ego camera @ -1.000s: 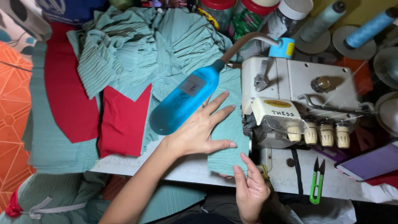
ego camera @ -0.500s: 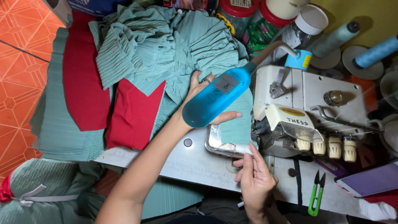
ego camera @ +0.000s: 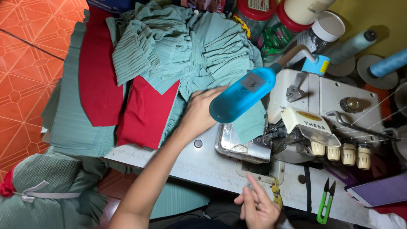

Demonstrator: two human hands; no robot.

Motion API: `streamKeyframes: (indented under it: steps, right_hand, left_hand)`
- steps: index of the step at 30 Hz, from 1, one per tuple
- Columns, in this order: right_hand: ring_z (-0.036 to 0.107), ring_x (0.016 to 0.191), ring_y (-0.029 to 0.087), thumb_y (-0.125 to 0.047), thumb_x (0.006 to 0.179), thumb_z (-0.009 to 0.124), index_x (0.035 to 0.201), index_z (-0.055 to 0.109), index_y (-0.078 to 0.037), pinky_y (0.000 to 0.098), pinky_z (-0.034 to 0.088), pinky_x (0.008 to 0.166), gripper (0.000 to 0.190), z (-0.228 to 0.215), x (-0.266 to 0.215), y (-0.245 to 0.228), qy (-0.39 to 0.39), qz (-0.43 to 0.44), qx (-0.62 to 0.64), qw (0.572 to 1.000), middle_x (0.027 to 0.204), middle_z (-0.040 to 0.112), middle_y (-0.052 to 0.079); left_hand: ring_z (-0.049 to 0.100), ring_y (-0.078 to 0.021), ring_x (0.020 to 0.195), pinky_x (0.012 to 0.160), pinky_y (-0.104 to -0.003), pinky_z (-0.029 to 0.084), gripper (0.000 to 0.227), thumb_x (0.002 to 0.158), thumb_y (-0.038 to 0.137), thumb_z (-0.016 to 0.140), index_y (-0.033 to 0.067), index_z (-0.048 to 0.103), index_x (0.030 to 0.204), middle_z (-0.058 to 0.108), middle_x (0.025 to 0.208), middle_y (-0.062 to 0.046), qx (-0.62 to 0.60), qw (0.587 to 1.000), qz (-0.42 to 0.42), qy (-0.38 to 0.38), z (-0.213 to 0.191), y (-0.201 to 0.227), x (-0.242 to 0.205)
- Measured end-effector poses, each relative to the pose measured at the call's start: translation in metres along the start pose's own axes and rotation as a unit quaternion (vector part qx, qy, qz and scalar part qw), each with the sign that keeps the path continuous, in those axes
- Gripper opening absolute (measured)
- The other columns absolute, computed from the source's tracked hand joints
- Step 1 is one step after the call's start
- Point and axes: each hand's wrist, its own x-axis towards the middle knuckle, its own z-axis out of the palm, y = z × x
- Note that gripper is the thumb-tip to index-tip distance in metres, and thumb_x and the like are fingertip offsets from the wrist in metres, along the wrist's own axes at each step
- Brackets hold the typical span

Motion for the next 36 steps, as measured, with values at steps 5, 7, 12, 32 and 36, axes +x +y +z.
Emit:
streamKeyframes:
  steps: [5,7,12,32,36]
  right_hand:
    - [0.040,0.026,0.004,-0.010,0.081,0.066,0.101,0.078,-0.006,0.0166,0.035,0.027,0.024,0.002,-0.020,-0.024,-0.027,0.178,0.073,0.981,0.040,0.064,0.005]
    - [0.045,0.027,0.003,-0.013,0.083,0.063,0.104,0.075,-0.009,0.0153,0.042,0.031,0.025,-0.004,-0.016,-0.001,-0.094,0.109,0.050,0.988,0.045,0.067,0.000]
    - [0.051,0.035,0.003,-0.010,0.088,0.059,0.110,0.071,-0.006,0.0128,0.047,0.041,0.025,-0.003,-0.014,-0.016,-0.218,0.050,0.079,0.972,0.057,0.069,-0.001]
    - [0.054,0.037,0.017,-0.037,0.087,0.067,0.070,0.047,-0.007,0.0418,0.061,0.065,0.039,0.108,-0.063,0.033,-0.384,0.653,0.370,0.537,0.036,0.038,0.007]
    - [0.068,0.086,0.029,-0.005,0.080,0.069,0.106,0.064,0.007,0.0400,0.056,0.082,0.029,0.096,-0.035,0.013,-0.355,0.588,0.416,0.596,0.100,0.070,0.021]
  left_hand:
    - [0.052,-0.0112,0.061,0.057,-0.030,0.041,0.032,0.090,0.021,0.064,0.0105,0.051,0.063,0.055,0.061,0.000,-0.162,0.974,-0.032,-0.159,-0.064,0.051,-0.102]
    - [0.060,-0.0174,0.077,0.069,-0.032,0.044,0.020,0.093,0.030,0.058,0.0106,0.059,0.087,0.063,0.083,-0.003,-0.178,0.943,-0.013,-0.281,-0.077,0.046,-0.140]
    - [0.057,-0.0331,0.087,0.075,-0.049,0.040,0.019,0.091,0.029,0.053,0.0135,0.057,0.080,0.059,0.084,-0.008,0.098,0.950,-0.205,-0.214,-0.015,-0.051,-0.288]
    - [0.045,-0.0159,0.038,0.038,-0.031,0.043,0.012,0.084,0.008,0.069,0.0128,0.060,0.078,0.057,0.059,0.002,0.051,0.991,0.053,-0.107,-0.034,0.040,-0.283]
    - [0.046,-0.0238,0.040,0.037,-0.038,0.034,0.017,0.084,0.009,0.058,0.0149,0.046,0.074,0.049,0.057,-0.001,0.053,0.977,0.127,-0.160,-0.006,0.081,-0.273]
